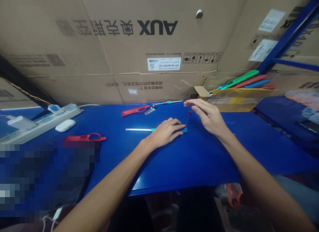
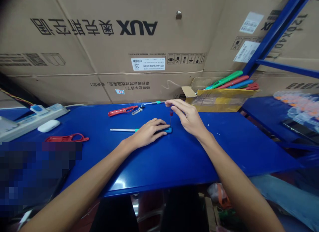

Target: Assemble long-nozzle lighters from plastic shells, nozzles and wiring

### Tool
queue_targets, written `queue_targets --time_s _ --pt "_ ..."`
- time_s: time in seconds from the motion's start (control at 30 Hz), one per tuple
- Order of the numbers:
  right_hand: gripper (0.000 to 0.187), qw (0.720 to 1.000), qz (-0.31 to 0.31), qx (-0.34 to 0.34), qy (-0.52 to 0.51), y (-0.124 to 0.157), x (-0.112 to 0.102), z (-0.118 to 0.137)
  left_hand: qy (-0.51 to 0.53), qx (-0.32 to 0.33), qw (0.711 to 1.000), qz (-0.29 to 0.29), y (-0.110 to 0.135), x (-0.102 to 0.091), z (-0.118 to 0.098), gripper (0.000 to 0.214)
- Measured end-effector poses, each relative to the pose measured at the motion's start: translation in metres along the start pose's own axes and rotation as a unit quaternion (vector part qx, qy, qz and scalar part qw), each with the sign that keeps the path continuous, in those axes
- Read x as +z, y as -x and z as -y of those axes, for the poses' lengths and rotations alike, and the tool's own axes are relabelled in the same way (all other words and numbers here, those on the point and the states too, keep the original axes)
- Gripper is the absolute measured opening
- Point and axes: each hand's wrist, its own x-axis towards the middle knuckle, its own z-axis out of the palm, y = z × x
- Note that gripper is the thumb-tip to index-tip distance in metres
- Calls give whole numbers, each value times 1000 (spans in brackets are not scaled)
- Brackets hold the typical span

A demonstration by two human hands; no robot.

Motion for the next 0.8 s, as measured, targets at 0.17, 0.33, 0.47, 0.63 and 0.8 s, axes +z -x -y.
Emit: queue_targets --time_s 0.17,0.33,0.47,0.63,0.8 --pt "24 998 -61 -9 15 0 0 -3 -1 -9 1000 5 0 -2 -1 37" --pt "29 1000 9 -11 7 1 -5 -3 -2 -15 1000 8 1 -2 -3 37" --pt "21 998 -35 -30 33 1 -3 -3 -1 -25 999 22 -2 0 -2 36" --pt "23 989 -24 -90 116 2 -2 -3 41 -150 985 79 19 -49 -8 72" --pt "37 986 34 -103 124 3 -2 0 -104 -297 934 -167 135 -113 -36 55"
